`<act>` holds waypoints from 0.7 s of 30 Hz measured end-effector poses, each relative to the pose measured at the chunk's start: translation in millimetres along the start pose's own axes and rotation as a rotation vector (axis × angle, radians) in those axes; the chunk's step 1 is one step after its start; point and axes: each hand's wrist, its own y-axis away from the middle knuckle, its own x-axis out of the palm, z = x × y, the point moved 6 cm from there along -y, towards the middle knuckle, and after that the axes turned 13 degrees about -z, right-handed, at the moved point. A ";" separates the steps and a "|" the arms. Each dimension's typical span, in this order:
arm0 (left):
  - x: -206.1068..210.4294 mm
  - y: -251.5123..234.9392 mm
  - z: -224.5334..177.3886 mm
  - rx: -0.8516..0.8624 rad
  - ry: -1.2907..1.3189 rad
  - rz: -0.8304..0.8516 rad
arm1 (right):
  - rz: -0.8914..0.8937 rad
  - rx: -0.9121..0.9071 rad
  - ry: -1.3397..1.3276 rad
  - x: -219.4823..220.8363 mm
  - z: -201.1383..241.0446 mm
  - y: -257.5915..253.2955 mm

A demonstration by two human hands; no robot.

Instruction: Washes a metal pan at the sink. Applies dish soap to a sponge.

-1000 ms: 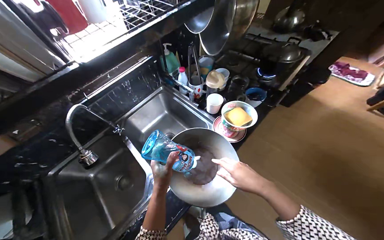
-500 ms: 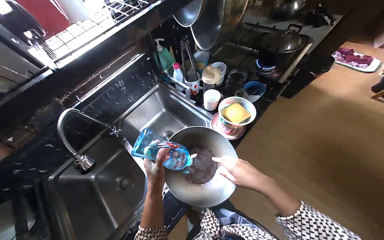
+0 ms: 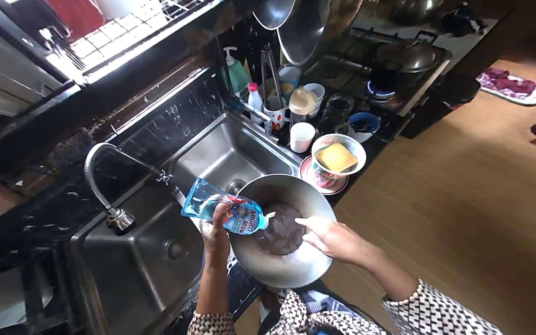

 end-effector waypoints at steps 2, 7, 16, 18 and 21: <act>-2.1 -1.0 4.3 -0.051 -0.002 -0.022 | -0.025 -0.012 -0.015 -0.2 2.0 -1.7; 1.8 9.4 15.5 -0.379 0.294 -0.112 | -0.350 -0.132 -0.230 -4.0 23.0 -6.5; 36.5 44.3 19.1 -0.813 0.637 -0.003 | -1.096 -0.610 -0.427 -33.4 104.0 -5.4; 42.2 48.6 12.9 -0.841 0.657 -0.004 | -1.136 -0.696 -0.348 -30.6 114.4 -3.7; 45.7 54.3 6.9 -0.873 0.702 0.006 | -1.125 -0.765 -0.243 -24.3 118.2 -6.0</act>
